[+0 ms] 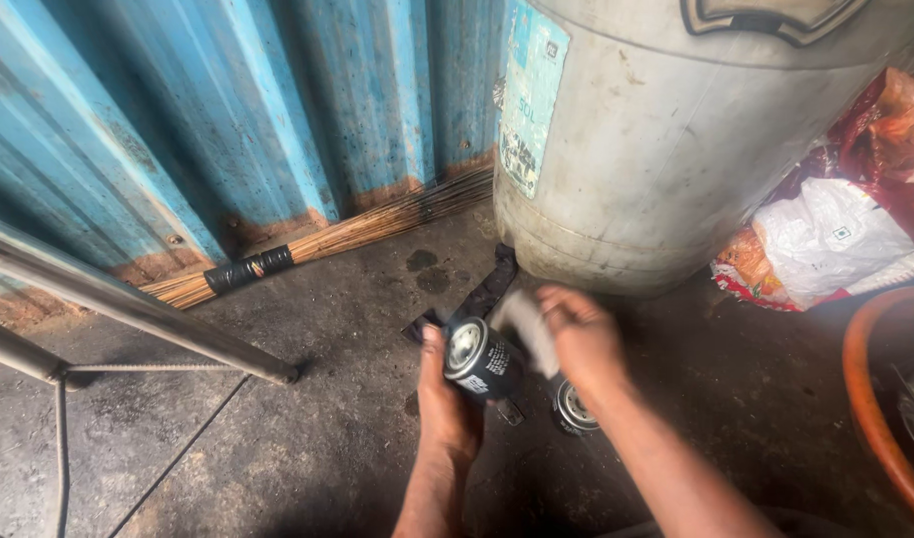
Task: The person sits on the floor and uses a cloth to wipe and clean several small cylindrical metal parts. They handle the parts one at a time, rotating them to clean different surfaces before placing them back on the floor.
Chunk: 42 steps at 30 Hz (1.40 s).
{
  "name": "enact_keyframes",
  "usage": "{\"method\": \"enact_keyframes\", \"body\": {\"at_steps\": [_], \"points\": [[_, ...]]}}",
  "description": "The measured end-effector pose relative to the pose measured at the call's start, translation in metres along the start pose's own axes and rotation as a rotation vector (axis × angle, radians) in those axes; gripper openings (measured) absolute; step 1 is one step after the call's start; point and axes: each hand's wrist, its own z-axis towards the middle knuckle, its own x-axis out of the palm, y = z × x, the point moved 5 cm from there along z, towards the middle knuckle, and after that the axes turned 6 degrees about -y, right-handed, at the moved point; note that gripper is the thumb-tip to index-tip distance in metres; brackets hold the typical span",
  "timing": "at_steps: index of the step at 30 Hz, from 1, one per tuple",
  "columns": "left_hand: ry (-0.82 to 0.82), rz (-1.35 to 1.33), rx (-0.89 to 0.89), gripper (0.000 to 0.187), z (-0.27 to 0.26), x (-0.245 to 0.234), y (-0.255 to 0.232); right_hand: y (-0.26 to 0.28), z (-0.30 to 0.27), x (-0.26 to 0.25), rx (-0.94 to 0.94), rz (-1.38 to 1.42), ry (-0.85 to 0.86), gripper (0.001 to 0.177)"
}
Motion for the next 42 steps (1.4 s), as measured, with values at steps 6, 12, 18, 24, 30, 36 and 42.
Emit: {"method": "enact_keyframes", "body": {"at_steps": [6,12,18,24,30,36,42], "points": [[-0.015,-0.359,-0.132,0.066,0.002,0.002,-0.003,0.011,-0.065,0.039,-0.856,-0.178,0.199,0.032],[-0.03,-0.351,-0.045,0.052,0.026,-0.026,0.003,0.03,-0.097,0.048,-1.082,-0.375,0.182,0.038],[0.125,0.045,-0.026,0.053,0.015,-0.006,0.008,-0.017,-0.022,0.037,-0.039,-0.157,0.218,0.052],[-0.293,0.026,-0.073,0.044,0.011,-0.015,0.015,-0.041,-0.034,0.026,0.201,0.089,0.053,0.032],[-0.097,-0.165,0.054,0.028,0.026,-0.02,0.024,-0.055,-0.033,0.043,0.281,0.33,0.21,0.04],[-0.009,-0.002,0.104,0.027,0.015,-0.01,0.017,-0.051,-0.014,0.019,0.169,-0.143,0.181,0.03],[0.141,0.19,-0.375,0.045,0.0,-0.006,0.016,0.031,-0.06,0.012,-1.009,-0.388,0.329,0.024]]}}
